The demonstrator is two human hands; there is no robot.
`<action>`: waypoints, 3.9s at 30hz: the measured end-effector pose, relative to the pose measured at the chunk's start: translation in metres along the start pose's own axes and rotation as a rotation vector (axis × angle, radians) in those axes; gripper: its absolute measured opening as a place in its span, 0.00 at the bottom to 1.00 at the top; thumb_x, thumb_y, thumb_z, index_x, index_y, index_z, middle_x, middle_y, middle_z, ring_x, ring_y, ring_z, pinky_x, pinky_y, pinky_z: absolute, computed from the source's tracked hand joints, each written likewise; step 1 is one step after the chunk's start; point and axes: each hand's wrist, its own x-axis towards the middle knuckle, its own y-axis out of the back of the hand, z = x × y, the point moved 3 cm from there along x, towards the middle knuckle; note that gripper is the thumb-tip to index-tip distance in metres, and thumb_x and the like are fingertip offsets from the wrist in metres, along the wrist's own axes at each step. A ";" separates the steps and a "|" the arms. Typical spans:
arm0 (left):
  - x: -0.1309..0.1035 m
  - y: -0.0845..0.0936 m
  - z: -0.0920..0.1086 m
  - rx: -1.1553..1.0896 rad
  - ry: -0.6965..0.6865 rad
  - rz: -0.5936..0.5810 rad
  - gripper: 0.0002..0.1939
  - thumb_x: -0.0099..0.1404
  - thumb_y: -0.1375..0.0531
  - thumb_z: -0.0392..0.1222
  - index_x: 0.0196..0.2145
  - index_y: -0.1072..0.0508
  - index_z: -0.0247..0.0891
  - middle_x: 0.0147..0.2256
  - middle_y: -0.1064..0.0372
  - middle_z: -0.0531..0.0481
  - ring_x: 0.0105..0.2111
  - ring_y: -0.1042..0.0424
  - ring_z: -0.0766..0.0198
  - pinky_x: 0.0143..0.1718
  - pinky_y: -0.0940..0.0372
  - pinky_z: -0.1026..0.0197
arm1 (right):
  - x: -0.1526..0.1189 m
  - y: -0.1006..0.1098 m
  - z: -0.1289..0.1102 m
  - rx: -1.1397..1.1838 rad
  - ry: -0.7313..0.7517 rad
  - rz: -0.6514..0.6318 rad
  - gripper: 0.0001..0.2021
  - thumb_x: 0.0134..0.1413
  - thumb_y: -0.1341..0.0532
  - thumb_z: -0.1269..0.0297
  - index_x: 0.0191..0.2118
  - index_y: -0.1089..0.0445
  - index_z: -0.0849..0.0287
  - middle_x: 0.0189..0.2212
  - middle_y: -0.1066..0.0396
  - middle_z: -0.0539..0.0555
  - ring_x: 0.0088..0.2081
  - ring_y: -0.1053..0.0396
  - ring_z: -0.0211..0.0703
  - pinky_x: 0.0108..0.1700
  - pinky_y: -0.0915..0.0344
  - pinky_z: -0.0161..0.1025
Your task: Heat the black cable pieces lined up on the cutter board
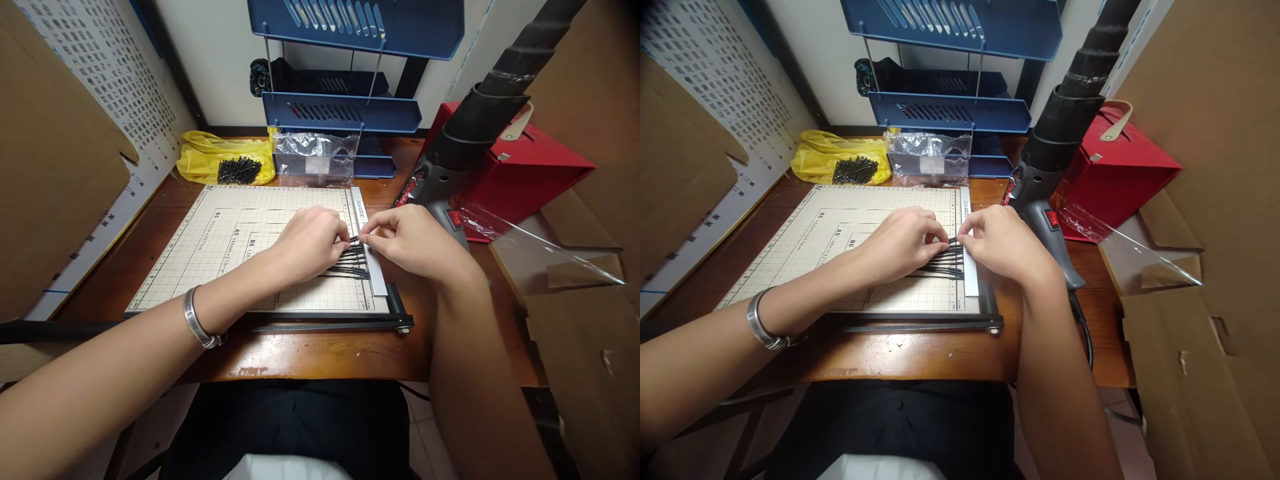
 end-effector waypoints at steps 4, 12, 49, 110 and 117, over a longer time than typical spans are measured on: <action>0.002 0.001 0.000 -0.015 -0.004 -0.026 0.09 0.68 0.38 0.36 0.37 0.16 0.38 0.35 0.22 0.46 0.37 0.27 0.56 0.40 0.39 0.55 | 0.000 -0.001 0.001 -0.010 -0.010 0.000 0.11 0.53 0.41 0.64 0.33 0.20 0.57 0.17 0.43 0.47 0.24 0.46 0.33 0.35 0.48 0.38; 0.003 0.001 -0.001 0.023 -0.013 0.015 0.07 0.67 0.36 0.39 0.37 0.16 0.39 0.34 0.24 0.46 0.36 0.29 0.57 0.37 0.41 0.56 | 0.001 -0.001 0.003 -0.014 -0.016 0.028 0.10 0.54 0.39 0.62 0.32 0.20 0.57 0.17 0.45 0.47 0.23 0.50 0.32 0.34 0.49 0.38; -0.012 0.011 0.007 0.199 0.022 0.009 0.11 0.73 0.42 0.39 0.40 0.18 0.38 0.41 0.22 0.45 0.44 0.26 0.51 0.40 0.38 0.53 | 0.002 -0.005 0.002 -0.059 -0.066 0.020 0.09 0.57 0.40 0.64 0.36 0.20 0.55 0.21 0.37 0.48 0.26 0.44 0.33 0.33 0.49 0.36; 0.002 -0.002 -0.009 -0.200 0.003 0.036 0.06 0.68 0.37 0.36 0.36 0.19 0.39 0.38 0.22 0.48 0.36 0.27 0.60 0.39 0.38 0.58 | 0.005 -0.008 0.003 0.019 -0.039 0.060 0.10 0.58 0.39 0.59 0.35 0.23 0.57 0.19 0.41 0.47 0.24 0.47 0.33 0.33 0.51 0.37; 0.006 -0.005 -0.008 -0.161 0.017 0.024 0.07 0.69 0.38 0.37 0.36 0.19 0.38 0.37 0.23 0.47 0.38 0.27 0.58 0.41 0.38 0.56 | 0.006 -0.008 0.000 -0.004 -0.034 0.059 0.10 0.59 0.40 0.59 0.37 0.22 0.57 0.20 0.39 0.47 0.25 0.46 0.34 0.33 0.51 0.37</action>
